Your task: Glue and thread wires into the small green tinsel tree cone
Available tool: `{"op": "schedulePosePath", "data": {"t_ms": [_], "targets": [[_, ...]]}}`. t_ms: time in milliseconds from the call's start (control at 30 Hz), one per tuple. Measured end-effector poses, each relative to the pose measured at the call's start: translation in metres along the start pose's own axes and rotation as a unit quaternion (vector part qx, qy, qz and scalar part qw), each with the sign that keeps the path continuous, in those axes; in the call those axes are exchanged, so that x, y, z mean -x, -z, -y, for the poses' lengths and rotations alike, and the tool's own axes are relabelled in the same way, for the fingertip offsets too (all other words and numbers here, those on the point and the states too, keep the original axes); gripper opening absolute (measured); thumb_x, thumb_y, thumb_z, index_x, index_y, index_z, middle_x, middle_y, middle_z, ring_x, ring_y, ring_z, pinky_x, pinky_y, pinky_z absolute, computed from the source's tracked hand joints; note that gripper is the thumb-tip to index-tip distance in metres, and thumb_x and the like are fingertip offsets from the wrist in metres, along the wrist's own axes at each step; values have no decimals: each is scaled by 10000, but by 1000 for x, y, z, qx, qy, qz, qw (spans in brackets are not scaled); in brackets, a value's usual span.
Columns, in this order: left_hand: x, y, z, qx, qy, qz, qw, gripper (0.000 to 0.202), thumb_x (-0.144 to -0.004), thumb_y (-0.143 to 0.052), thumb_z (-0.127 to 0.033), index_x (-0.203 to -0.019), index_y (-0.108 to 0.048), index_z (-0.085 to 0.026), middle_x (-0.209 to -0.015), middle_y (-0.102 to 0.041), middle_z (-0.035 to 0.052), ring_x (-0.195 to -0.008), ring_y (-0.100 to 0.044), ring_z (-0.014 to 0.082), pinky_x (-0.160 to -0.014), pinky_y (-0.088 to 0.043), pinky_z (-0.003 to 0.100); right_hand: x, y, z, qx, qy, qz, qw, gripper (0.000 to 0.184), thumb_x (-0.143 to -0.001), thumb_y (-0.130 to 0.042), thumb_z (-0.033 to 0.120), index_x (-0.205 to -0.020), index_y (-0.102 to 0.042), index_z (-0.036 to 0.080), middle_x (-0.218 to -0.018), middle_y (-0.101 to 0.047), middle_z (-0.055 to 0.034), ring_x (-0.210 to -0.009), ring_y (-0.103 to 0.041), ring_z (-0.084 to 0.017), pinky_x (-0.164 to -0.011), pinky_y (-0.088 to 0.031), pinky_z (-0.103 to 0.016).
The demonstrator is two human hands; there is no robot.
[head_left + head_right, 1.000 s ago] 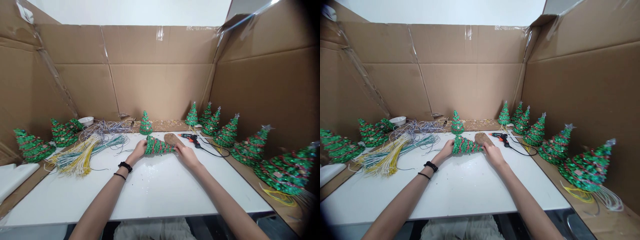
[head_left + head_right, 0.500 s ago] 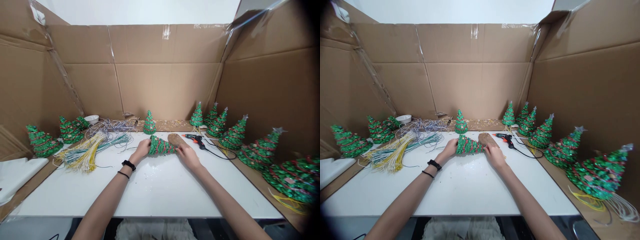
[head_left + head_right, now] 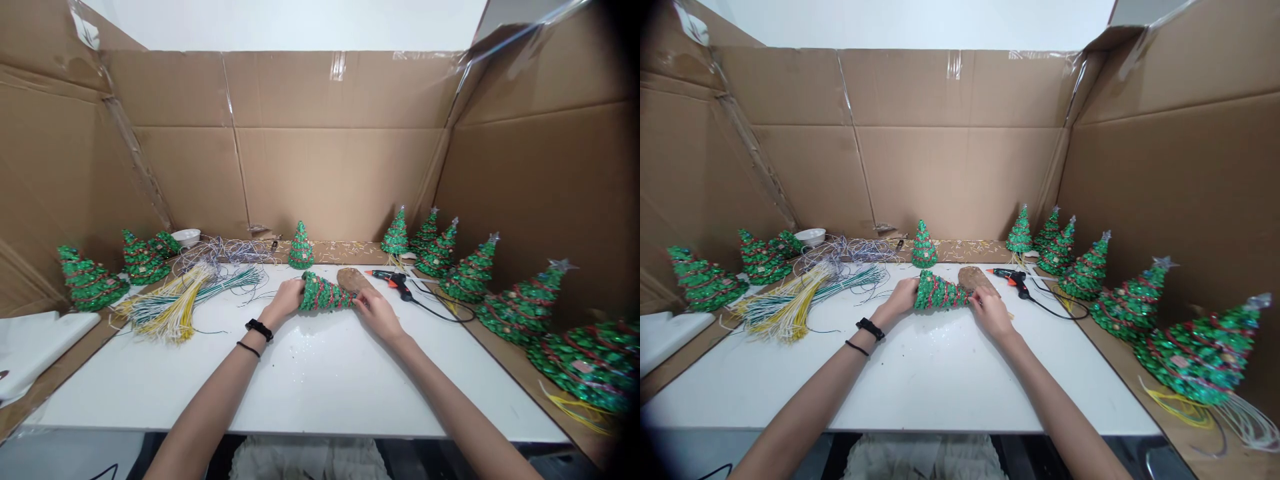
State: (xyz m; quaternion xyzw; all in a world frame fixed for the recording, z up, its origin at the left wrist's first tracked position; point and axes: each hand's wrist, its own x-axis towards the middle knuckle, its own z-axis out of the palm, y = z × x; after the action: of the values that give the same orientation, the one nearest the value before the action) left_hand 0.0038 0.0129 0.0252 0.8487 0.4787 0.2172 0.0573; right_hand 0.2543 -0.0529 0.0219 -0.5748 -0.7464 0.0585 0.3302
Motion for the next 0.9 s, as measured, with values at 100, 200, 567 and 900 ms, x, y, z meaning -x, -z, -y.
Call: {"op": "schedulePosePath", "data": {"t_ms": [100, 200, 567, 900], "targets": [[0, 2, -2, -4, -3, 6, 1000, 184, -739, -464, -85, -737, -634, -154, -773, -672, 117, -712, -584, 219, -601, -282, 280, 0, 1, -1, -10, -11, -4, 1000, 215, -842, -398, 344, -679, -454, 216, -716, -588, -54, -709, -542, -203, -661, -397, -307], [1, 4, -3, -6, -8, 12, 1000, 173, -748, -465, -99, -719, -628, -152, -775, -672, 120, -700, -580, 217, -600, -279, 282, 1, 6, -7, -30, -57, -10, 998, 250, -856, -363, 365, -663, -422, 218, -660, -563, -35, -641, -520, -186, -621, -381, -293], [1, 5, -3, 1, -20, 18, 1000, 162, -712, -463, -75, -707, -609, -146, -752, -652, 116, -677, -548, 208, -615, -296, 279, -1, -3, -4, -1, -12, -7, 1000, 275, -856, -413, 393, -655, -458, 212, -735, -582, -52, -733, -541, -195, -659, -399, -301], [-3, 2, -1, 37, -8, 14, 999, 182, -740, -459, -105, -665, -620, -146, -745, -668, 111, -668, -554, 199, -609, -317, 271, -3, 13, -21, 55, -56, -97, 992, 355, -923, -276, 365, -754, -534, 190, -780, -620, -82, -759, -531, -214, -724, -385, -322]]}}
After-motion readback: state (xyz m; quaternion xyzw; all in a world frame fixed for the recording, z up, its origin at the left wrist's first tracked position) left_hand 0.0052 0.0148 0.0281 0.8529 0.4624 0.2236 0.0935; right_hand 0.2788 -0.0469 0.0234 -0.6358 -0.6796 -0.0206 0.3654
